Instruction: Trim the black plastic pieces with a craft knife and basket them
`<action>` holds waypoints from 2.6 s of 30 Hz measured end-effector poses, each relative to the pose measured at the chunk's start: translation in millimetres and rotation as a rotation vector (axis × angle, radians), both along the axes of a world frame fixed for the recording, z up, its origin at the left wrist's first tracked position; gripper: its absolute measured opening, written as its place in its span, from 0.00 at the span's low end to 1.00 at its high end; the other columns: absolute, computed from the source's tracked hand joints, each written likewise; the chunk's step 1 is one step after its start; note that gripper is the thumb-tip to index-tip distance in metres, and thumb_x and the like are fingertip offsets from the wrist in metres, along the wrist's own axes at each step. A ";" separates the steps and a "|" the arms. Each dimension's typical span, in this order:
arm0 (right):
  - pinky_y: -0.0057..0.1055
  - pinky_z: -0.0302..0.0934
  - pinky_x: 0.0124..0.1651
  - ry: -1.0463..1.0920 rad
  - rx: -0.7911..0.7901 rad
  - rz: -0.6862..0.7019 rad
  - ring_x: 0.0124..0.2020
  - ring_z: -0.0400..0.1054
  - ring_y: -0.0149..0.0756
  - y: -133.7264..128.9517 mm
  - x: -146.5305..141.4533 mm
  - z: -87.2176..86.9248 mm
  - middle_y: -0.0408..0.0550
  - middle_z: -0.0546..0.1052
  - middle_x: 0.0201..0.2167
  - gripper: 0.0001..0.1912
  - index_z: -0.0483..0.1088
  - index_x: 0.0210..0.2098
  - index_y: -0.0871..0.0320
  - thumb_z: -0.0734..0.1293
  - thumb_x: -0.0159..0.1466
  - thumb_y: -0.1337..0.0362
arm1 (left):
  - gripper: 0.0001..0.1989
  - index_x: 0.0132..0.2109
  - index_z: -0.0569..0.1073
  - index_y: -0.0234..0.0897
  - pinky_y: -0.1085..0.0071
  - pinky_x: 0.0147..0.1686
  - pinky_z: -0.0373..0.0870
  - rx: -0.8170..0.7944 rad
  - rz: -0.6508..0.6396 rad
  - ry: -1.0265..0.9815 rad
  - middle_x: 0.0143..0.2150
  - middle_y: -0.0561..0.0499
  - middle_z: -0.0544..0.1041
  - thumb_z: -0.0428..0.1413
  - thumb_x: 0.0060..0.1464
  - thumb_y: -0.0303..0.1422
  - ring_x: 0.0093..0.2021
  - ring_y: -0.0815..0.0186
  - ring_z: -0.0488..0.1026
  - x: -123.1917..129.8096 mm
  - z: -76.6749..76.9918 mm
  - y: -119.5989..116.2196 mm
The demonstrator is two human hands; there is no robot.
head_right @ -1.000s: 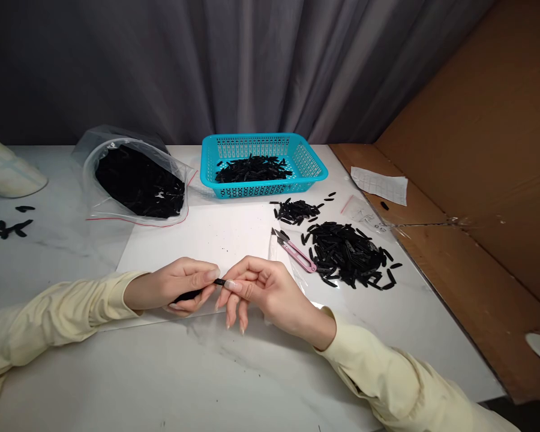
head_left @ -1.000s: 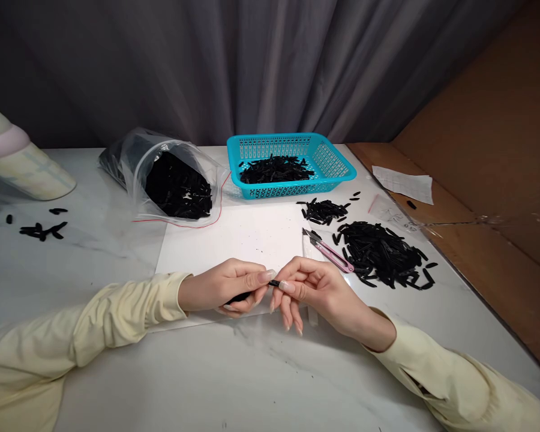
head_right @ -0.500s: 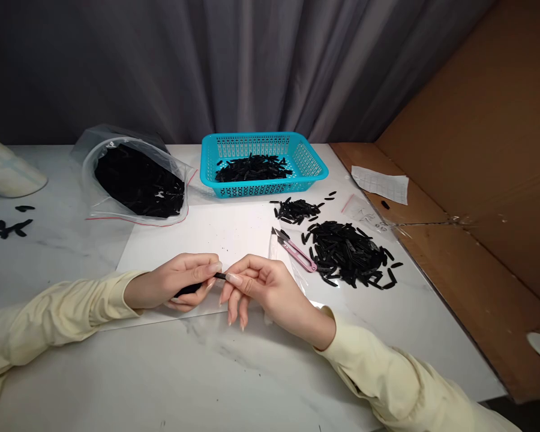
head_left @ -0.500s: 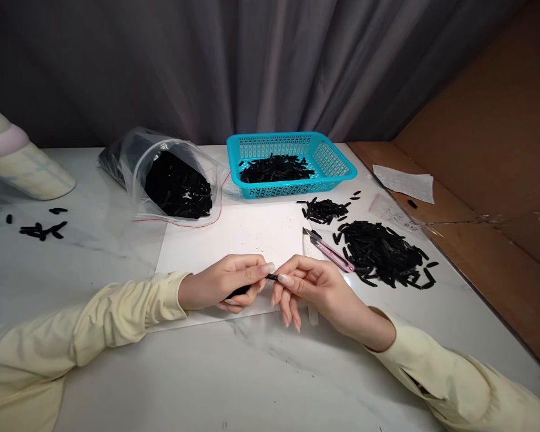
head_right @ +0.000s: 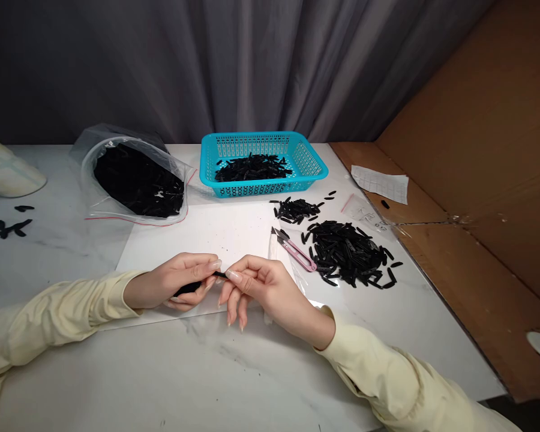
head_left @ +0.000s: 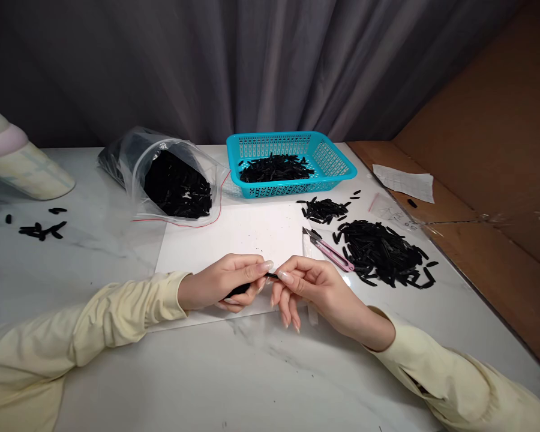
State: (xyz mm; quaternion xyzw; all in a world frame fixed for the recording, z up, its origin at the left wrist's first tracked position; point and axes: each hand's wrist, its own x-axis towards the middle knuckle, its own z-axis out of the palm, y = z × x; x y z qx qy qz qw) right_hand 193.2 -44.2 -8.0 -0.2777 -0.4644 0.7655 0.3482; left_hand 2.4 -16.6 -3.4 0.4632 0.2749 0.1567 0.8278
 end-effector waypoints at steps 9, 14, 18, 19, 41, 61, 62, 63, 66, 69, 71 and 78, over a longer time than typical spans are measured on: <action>0.19 0.63 0.18 -0.055 0.043 -0.065 0.18 0.69 0.25 0.3 -1.1 2.3 0.47 0.76 0.25 0.07 0.66 0.31 0.63 0.63 0.63 0.65 | 0.15 0.30 0.62 0.35 0.85 0.09 0.45 0.034 0.031 0.043 0.12 0.63 0.55 0.47 0.59 0.41 0.10 0.80 0.45 0.5 0.0 0.4; 0.21 0.64 0.19 -0.073 0.057 -0.106 0.18 0.70 0.27 1.8 0.1 1.7 0.48 0.77 0.28 0.06 0.67 0.31 0.63 0.64 0.63 0.65 | 0.15 0.31 0.63 0.35 0.84 0.08 0.45 0.057 0.092 0.096 0.11 0.63 0.55 0.46 0.59 0.42 0.10 0.80 0.45 3.8 -0.2 0.5; 0.22 0.65 0.18 -0.076 0.053 -0.126 0.18 0.70 0.27 1.4 0.6 1.3 0.49 0.77 0.30 0.06 0.67 0.31 0.63 0.65 0.61 0.65 | 0.15 0.31 0.63 0.35 0.84 0.09 0.45 0.066 0.091 0.105 0.11 0.63 0.55 0.47 0.59 0.42 0.10 0.80 0.45 3.6 -0.3 0.4; 0.22 0.65 0.18 -0.079 0.055 -0.130 0.18 0.70 0.27 1.3 0.6 1.2 0.49 0.77 0.30 0.07 0.67 0.32 0.63 0.66 0.61 0.65 | 0.15 0.31 0.63 0.35 0.84 0.09 0.45 0.068 0.088 0.105 0.11 0.63 0.55 0.47 0.59 0.42 0.10 0.80 0.45 3.3 -0.1 0.4; 0.23 0.66 0.19 -0.141 0.088 -0.181 0.20 0.69 0.28 2.1 2.6 4.0 0.49 0.77 0.30 0.09 0.67 0.33 0.61 0.66 0.61 0.60 | 0.08 0.37 0.62 0.38 0.84 0.11 0.45 0.109 0.099 0.135 0.12 0.65 0.53 0.51 0.57 0.38 0.11 0.80 0.45 0.5 -1.0 1.7; 0.23 0.66 0.18 -0.132 0.069 -0.229 0.19 0.68 0.28 1.3 2.9 3.4 0.44 0.75 0.21 0.08 0.68 0.31 0.62 0.70 0.56 0.64 | 0.10 0.36 0.62 0.38 0.84 0.11 0.45 0.091 0.117 0.149 0.12 0.65 0.52 0.50 0.57 0.40 0.12 0.79 0.44 0.2 1.0 1.1; 0.23 0.65 0.17 -0.132 0.068 -0.232 0.18 0.68 0.28 1.2 2.5 3.4 0.44 0.74 0.20 0.08 0.68 0.30 0.62 0.70 0.56 0.65 | 0.10 0.36 0.62 0.38 0.84 0.11 0.45 0.091 0.117 0.152 0.13 0.65 0.52 0.51 0.57 0.40 0.12 0.79 0.44 0.3 1.6 0.9; 0.23 0.65 0.17 -0.133 0.069 -0.234 0.18 0.68 0.27 1.0 2.0 3.2 0.44 0.74 0.20 0.08 0.68 0.29 0.62 0.70 0.55 0.65 | 0.10 0.36 0.62 0.38 0.84 0.11 0.44 0.094 0.116 0.155 0.13 0.65 0.52 0.51 0.56 0.39 0.12 0.79 0.44 0.4 2.2 0.7; 0.23 0.65 0.17 -0.148 0.087 -0.248 0.17 0.67 0.27 0.3 0.8 2.9 0.43 0.73 0.19 0.08 0.68 0.27 0.62 0.71 0.55 0.65 | 0.10 0.35 0.62 0.38 0.84 0.11 0.44 0.135 0.117 0.176 0.13 0.65 0.52 0.55 0.54 0.38 0.12 0.80 0.44 1.3 3.7 -0.1; 0.24 0.65 0.17 -0.167 0.105 -0.272 0.18 0.68 0.27 -0.2 0.2 3.4 0.43 0.73 0.21 0.09 0.67 0.25 0.61 0.71 0.54 0.64 | 0.11 0.36 0.63 0.37 0.83 0.11 0.43 0.177 0.135 0.195 0.14 0.64 0.56 0.57 0.52 0.37 0.12 0.81 0.45 2.0 4.0 -0.4; 0.24 0.65 0.17 -0.173 0.114 -0.275 0.19 0.68 0.27 -0.1 0.3 3.6 0.43 0.73 0.22 0.10 0.66 0.25 0.61 0.71 0.54 0.64 | 0.11 0.36 0.63 0.37 0.83 0.11 0.42 0.182 0.140 0.198 0.15 0.64 0.56 0.57 0.52 0.37 0.12 0.81 0.45 2.0 3.9 -0.3; 0.25 0.66 0.17 -0.179 0.123 -0.276 0.20 0.69 0.30 -2.1 1.0 0.6 0.43 0.73 0.20 0.09 0.67 0.29 0.60 0.70 0.55 0.62 | 0.10 0.35 0.62 0.38 0.83 0.12 0.43 0.166 0.134 0.188 0.14 0.65 0.52 0.55 0.53 0.37 0.13 0.80 0.44 2.2 3.3 0.1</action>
